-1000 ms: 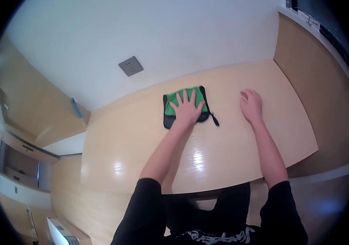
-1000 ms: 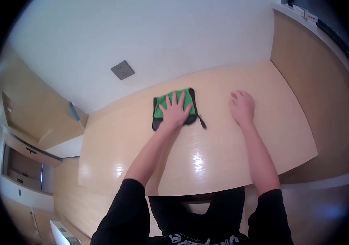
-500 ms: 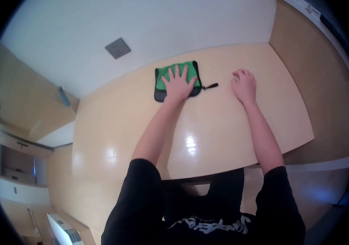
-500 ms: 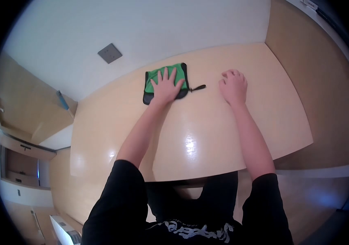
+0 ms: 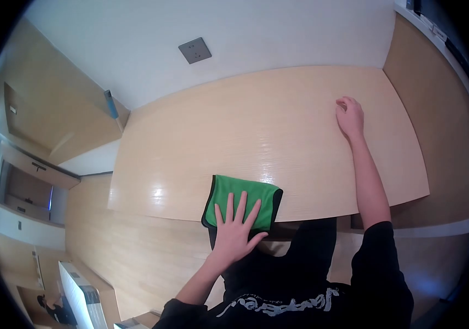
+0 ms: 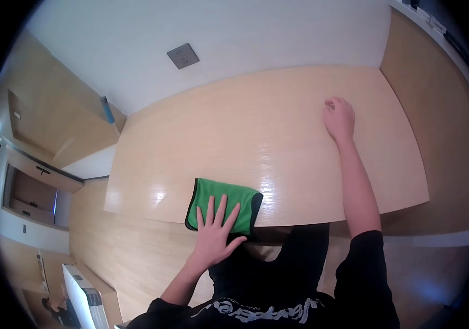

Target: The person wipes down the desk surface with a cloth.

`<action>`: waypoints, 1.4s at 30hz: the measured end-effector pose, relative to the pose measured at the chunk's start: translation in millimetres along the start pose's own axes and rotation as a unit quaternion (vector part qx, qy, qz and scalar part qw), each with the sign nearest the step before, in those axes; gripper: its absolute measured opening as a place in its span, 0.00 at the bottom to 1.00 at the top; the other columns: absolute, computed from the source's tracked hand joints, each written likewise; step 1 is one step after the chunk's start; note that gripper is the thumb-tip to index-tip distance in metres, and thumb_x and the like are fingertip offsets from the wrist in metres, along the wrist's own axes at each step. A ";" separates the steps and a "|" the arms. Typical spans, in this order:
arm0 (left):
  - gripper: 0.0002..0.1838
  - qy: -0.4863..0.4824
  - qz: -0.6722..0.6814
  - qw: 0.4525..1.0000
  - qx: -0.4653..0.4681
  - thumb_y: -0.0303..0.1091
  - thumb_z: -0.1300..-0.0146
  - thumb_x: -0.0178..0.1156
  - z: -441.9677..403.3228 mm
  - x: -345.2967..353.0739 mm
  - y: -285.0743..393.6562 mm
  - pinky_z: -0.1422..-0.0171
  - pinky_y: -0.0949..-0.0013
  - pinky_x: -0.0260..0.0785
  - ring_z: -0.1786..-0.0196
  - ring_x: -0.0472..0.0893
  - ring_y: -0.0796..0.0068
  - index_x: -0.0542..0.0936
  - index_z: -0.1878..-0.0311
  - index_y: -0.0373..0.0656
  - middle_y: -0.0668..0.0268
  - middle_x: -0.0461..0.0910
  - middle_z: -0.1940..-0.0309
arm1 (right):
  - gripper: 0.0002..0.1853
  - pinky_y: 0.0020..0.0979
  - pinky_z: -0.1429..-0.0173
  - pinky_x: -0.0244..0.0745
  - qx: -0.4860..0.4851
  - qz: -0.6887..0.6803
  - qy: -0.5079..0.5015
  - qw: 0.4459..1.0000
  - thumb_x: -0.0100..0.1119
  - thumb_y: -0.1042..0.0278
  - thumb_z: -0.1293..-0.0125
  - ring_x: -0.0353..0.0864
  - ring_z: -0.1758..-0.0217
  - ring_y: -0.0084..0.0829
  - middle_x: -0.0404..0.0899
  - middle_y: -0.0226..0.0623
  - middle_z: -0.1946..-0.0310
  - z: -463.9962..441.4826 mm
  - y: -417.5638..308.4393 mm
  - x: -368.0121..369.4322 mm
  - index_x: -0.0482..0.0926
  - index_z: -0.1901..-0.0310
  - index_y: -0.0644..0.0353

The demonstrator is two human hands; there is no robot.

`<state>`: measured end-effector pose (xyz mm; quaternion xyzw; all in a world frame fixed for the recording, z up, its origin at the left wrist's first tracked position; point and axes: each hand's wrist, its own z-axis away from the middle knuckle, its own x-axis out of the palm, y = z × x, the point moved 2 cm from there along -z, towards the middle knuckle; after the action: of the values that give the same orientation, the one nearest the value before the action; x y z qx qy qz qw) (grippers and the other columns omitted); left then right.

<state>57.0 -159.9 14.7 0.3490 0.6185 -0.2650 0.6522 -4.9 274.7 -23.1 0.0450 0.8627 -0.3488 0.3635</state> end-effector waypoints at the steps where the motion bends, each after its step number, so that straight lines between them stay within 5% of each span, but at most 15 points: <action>1: 0.40 0.014 0.049 0.999 -0.010 0.56 0.35 0.56 2.4 -0.5 -1.6 0.29 0.25 0.39 0.22 0.46 0.38 0.58 0.23 0.52 0.48 0.48 0.23 | 0.12 0.40 0.37 0.70 -0.001 -0.001 0.001 1.000 0.58 0.67 0.41 0.75 0.43 0.42 0.80 0.38 0.51 -0.7 1.4 1.5 0.82 0.57 0.58; 4: 0.39 0.053 0.111 0.992 -0.035 0.54 0.35 0.57 -7.7 -2.2 -3.2 0.28 0.26 0.40 0.23 0.47 0.35 0.60 0.24 0.49 0.47 0.49 0.23 | 0.11 0.40 0.38 0.70 -0.013 0.009 0.005 1.000 0.58 0.67 0.42 0.75 0.43 0.42 0.80 0.38 0.52 0.3 5.9 4.1 0.82 0.58 0.58; 7: 0.41 0.022 -0.022 0.995 -0.099 0.57 0.35 0.55 -32.2 11.7 3.8 0.27 0.26 0.35 0.22 0.44 0.34 0.57 0.23 0.47 0.48 0.47 0.23 | 0.11 0.41 0.38 0.70 -0.007 0.006 -0.007 1.000 0.58 0.67 0.41 0.75 0.44 0.42 0.80 0.38 0.52 0.2 10.2 6.5 0.82 0.58 0.58; 11: 0.45 0.032 -0.030 0.995 -0.086 0.61 0.36 0.54 -77.6 18.2 -13.5 0.27 0.24 0.33 0.22 0.42 0.35 0.53 0.22 0.47 0.49 0.43 0.22 | 0.11 0.41 0.38 0.70 -0.019 0.003 0.004 1.000 0.58 0.66 0.40 0.75 0.44 0.43 0.80 0.39 0.52 0.4 12.0 5.0 0.82 0.58 0.58; 20: 0.51 0.088 -0.008 0.974 -0.209 0.70 0.35 0.43 -278.7 29.3 -101.8 0.25 0.28 0.32 0.21 0.43 0.40 0.48 0.23 0.36 0.53 0.45 0.21 | 0.12 0.40 0.36 0.69 -0.008 0.009 0.004 1.000 0.58 0.66 0.40 0.74 0.40 0.41 0.79 0.40 0.49 0.9 7.0 4.8 0.83 0.58 0.59; 25: 0.53 0.111 0.013 0.931 -0.347 0.71 0.35 0.41 -374.2 23.0 -130.1 0.25 0.28 0.30 0.21 0.41 0.39 0.47 0.23 0.32 0.49 0.44 0.22 | 0.12 0.41 0.35 0.69 0.025 0.024 -0.008 0.999 0.57 0.65 0.40 0.74 0.41 0.41 0.79 0.39 0.48 0.3 -3.8 0.8 0.83 0.57 0.59; 28: 0.52 0.115 0.031 0.930 -0.348 0.68 0.34 0.40 -399.9 17.3 -134.5 0.26 0.28 0.28 0.21 0.38 0.36 0.45 0.24 0.28 0.45 0.43 0.22 | 0.12 0.41 0.36 0.69 0.019 0.046 -0.009 0.999 0.57 0.66 0.40 0.74 0.42 0.41 0.79 0.39 0.49 0.2 -4.3 0.3 0.83 0.57 0.59; 36: 0.50 0.136 0.021 0.938 -0.319 0.66 0.33 0.41 -397.0 19.2 -143.6 0.24 0.30 0.31 0.21 0.42 0.38 0.49 0.25 0.29 0.46 0.45 0.22 | 0.11 0.41 0.37 0.69 0.009 0.057 -0.003 0.998 0.57 0.66 0.40 0.75 0.43 0.40 0.80 0.39 0.49 0.0 -5.4 3.0 0.84 0.58 0.57; 42: 0.47 0.147 -0.011 0.969 -0.197 0.64 0.32 0.45 -259.5 31.7 -109.6 0.21 0.40 0.38 0.21 0.47 0.47 0.53 0.25 0.32 0.49 0.49 0.23 | 0.13 0.40 0.36 0.71 0.009 0.033 0.002 0.999 0.58 0.66 0.40 0.76 0.41 0.42 0.80 0.42 0.48 -3.2 3.6 4.7 0.84 0.56 0.60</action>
<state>-186.6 -21.5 -28.4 0.2419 0.7514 -0.0903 0.6073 -9.1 278.6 -26.6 0.0779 0.8583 -0.3444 0.3723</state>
